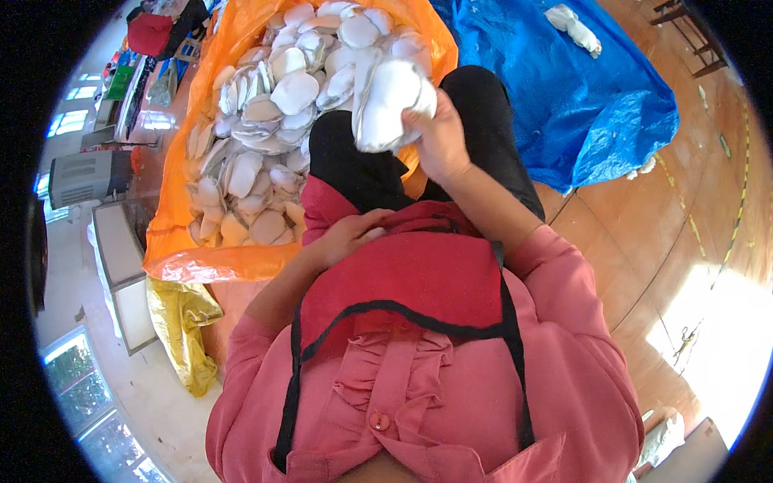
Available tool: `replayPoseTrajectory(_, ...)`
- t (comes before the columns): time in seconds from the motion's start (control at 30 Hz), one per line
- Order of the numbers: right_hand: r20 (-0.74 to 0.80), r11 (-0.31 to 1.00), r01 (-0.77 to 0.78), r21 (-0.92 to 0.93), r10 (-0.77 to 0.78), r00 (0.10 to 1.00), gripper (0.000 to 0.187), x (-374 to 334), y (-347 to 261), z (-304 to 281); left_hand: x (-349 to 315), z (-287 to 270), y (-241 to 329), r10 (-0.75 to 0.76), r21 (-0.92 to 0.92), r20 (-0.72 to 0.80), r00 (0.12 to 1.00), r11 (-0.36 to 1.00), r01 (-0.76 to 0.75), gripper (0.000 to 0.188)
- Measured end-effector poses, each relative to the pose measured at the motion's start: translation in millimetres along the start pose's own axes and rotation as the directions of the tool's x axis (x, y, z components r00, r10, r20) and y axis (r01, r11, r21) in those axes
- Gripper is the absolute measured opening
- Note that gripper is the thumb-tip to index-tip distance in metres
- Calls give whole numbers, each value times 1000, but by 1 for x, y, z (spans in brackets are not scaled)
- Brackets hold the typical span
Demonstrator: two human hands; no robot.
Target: The person sits on the floor and repeatedly stuffs white fabric pieces into a sock, then places the filled sock into a blue bag. The person continues this process with multiple socks throughout the clip.
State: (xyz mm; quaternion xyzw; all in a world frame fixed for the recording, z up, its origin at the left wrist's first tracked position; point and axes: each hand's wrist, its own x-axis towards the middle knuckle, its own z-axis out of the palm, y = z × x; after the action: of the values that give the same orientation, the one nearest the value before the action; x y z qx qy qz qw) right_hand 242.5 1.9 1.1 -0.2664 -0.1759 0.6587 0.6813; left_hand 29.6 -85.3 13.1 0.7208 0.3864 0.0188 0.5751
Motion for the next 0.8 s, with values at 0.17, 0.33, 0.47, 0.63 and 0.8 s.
replayPoseTrajectory(0.17,-11,976,-205,-68,205,979,32,-5,38,-37,-75,-27,24,-131,100,78,988,987,123,56)
replayPoseTrajectory(0.33,-82,957,-274,-91,267,960,30,4,36,-49,-135,-23,5,-540,-454,109,835,720,525,45)
replayPoseTrajectory(0.47,-51,924,-365,-116,361,931,31,8,37,-41,-166,25,-99,-740,-671,91,667,449,590,39)
replayPoseTrajectory(0.63,191,838,-386,-386,482,855,28,12,21,-47,-135,-37,-115,-388,293,-679,623,636,714,34)
replayPoseTrajectory(0.8,398,682,-424,-596,709,582,28,9,21,-13,-41,-83,-13,-46,-195,-676,735,974,-119,26)
